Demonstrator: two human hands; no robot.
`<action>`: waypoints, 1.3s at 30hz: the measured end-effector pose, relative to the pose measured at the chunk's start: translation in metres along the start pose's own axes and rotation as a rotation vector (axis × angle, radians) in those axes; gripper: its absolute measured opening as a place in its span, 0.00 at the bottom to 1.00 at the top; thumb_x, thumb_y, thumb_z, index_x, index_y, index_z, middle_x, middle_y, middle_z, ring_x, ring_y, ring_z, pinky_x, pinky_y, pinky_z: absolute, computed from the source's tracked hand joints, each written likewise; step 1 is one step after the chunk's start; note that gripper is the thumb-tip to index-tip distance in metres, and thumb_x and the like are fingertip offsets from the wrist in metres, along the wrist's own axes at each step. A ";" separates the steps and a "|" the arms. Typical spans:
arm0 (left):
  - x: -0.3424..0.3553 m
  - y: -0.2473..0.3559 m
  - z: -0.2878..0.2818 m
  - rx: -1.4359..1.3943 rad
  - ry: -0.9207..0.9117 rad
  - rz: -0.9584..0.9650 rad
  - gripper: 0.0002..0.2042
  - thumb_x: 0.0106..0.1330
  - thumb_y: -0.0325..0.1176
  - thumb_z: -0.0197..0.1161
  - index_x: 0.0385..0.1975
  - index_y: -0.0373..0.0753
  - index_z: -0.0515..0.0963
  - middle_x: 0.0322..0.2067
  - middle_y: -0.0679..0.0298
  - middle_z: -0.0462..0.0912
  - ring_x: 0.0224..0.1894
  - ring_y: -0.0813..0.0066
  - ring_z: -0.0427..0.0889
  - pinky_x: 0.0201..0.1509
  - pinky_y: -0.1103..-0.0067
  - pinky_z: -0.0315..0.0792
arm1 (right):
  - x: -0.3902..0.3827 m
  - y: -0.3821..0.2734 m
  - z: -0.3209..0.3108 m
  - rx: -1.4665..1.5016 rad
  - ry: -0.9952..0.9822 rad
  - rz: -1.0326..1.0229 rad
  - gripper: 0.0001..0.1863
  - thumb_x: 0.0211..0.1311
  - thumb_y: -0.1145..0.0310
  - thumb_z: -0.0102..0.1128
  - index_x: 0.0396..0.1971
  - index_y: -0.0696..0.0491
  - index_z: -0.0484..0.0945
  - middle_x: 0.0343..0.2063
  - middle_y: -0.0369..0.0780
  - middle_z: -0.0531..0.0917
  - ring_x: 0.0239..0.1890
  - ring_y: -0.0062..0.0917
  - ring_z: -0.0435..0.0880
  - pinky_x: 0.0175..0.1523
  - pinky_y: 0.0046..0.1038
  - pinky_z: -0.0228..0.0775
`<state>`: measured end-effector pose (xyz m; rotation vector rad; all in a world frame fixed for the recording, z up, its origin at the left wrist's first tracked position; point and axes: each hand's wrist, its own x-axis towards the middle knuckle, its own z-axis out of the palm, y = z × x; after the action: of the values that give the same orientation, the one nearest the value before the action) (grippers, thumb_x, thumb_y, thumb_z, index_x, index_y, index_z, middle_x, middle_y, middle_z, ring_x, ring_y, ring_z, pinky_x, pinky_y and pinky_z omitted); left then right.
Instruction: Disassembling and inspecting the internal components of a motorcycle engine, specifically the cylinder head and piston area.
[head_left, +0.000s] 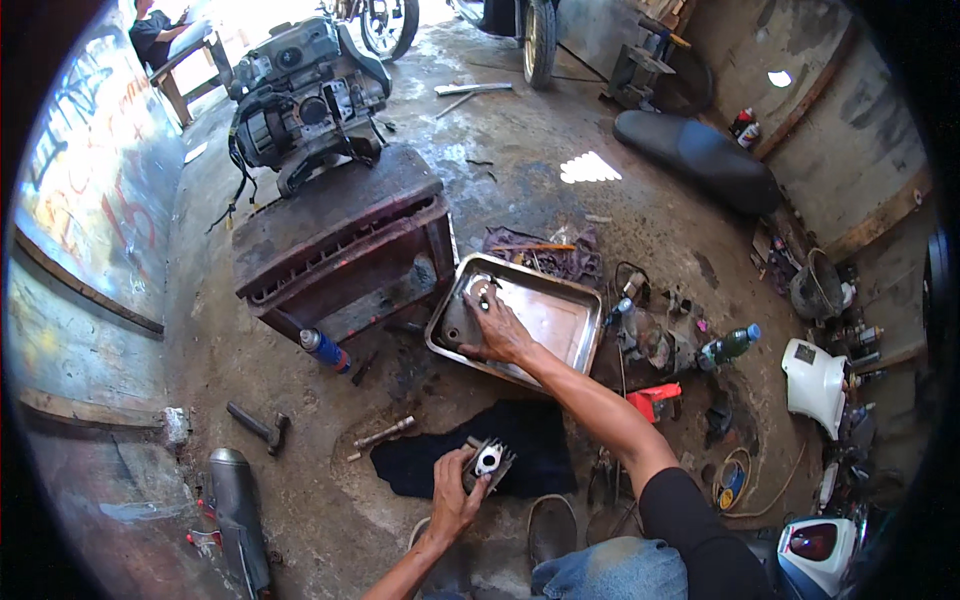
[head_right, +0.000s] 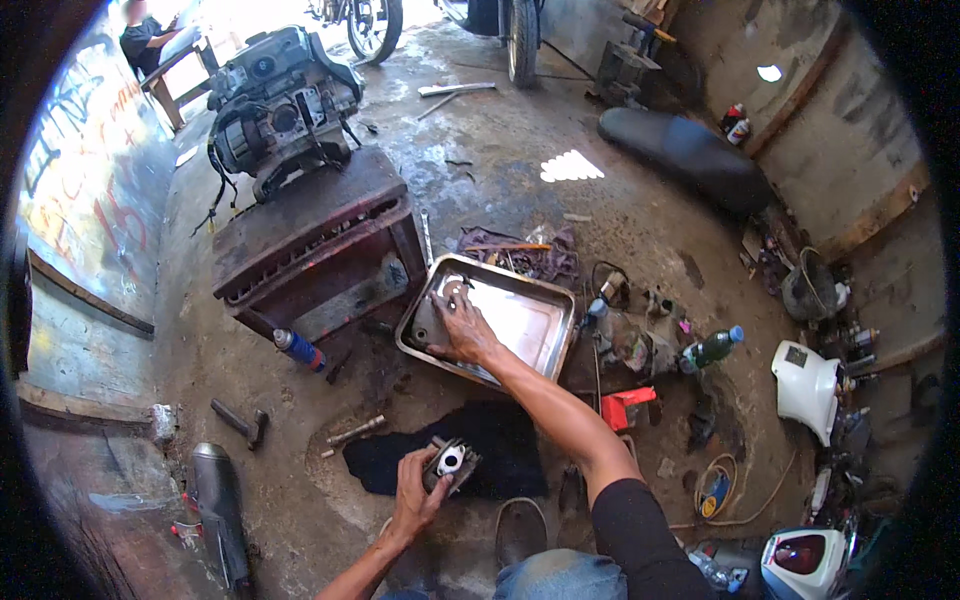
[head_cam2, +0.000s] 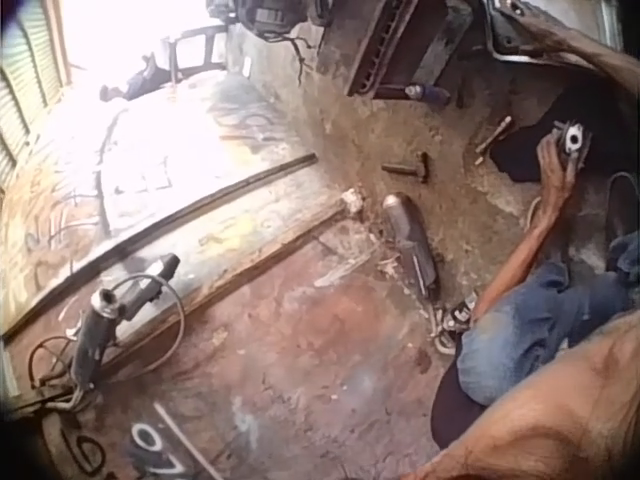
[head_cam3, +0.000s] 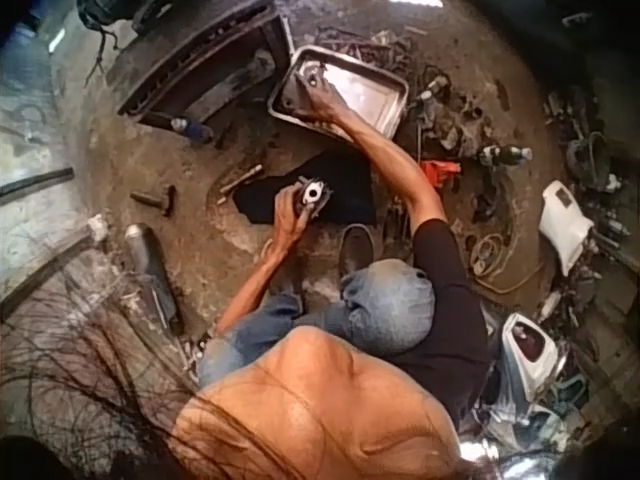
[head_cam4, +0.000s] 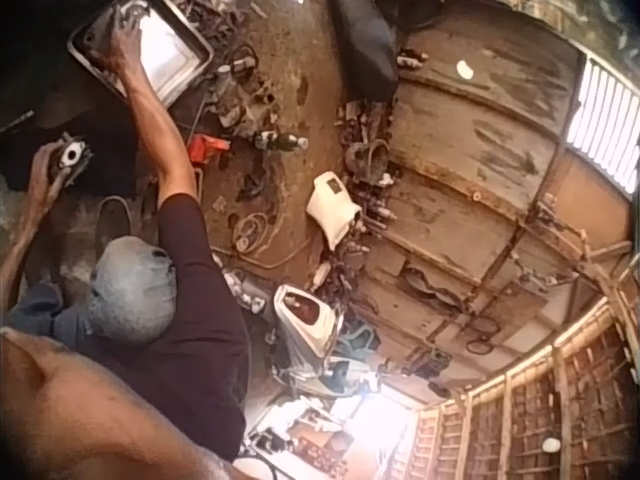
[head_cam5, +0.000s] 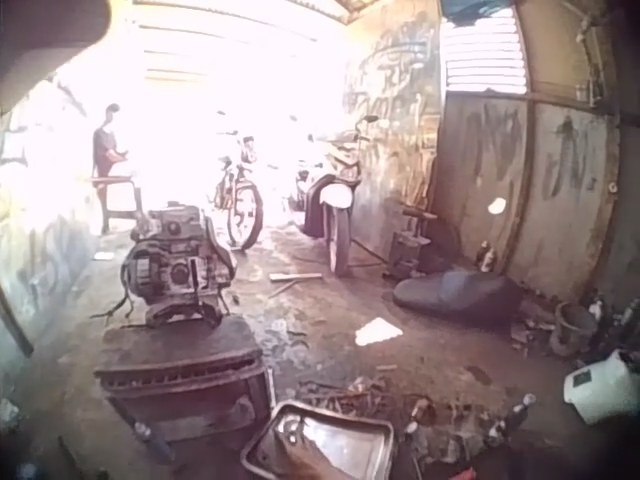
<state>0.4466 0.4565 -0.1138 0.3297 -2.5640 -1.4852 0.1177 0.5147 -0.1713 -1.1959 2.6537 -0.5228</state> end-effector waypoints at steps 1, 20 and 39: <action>0.000 0.000 -0.001 0.007 -0.004 -0.007 0.24 0.60 0.29 0.70 0.56 0.32 0.73 0.53 0.46 0.76 0.59 0.45 0.73 0.66 0.59 0.66 | -0.002 0.001 0.003 0.007 0.072 -0.030 0.62 0.49 0.44 0.78 0.78 0.48 0.50 0.66 0.66 0.62 0.67 0.64 0.65 0.72 0.53 0.61; -0.001 0.003 -0.004 -0.047 0.014 -0.051 0.25 0.61 0.29 0.71 0.58 0.34 0.73 0.55 0.49 0.77 0.60 0.48 0.73 0.67 0.60 0.65 | -0.071 0.070 -0.068 -0.139 -0.168 0.450 0.62 0.47 0.39 0.77 0.76 0.55 0.56 0.68 0.65 0.62 0.73 0.63 0.59 0.77 0.57 0.49; 0.019 -0.047 -0.047 -0.234 -0.131 -0.198 0.25 0.66 0.39 0.69 0.60 0.36 0.75 0.56 0.53 0.81 0.61 0.59 0.79 0.67 0.70 0.69 | -0.006 0.019 0.020 0.231 0.282 0.288 0.18 0.59 0.70 0.65 0.48 0.58 0.75 0.30 0.54 0.86 0.35 0.51 0.87 0.43 0.48 0.79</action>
<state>0.4453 0.3897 -0.1312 0.4800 -2.4777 -1.9151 0.1141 0.5260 -0.1969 -0.7045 2.8244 -0.9730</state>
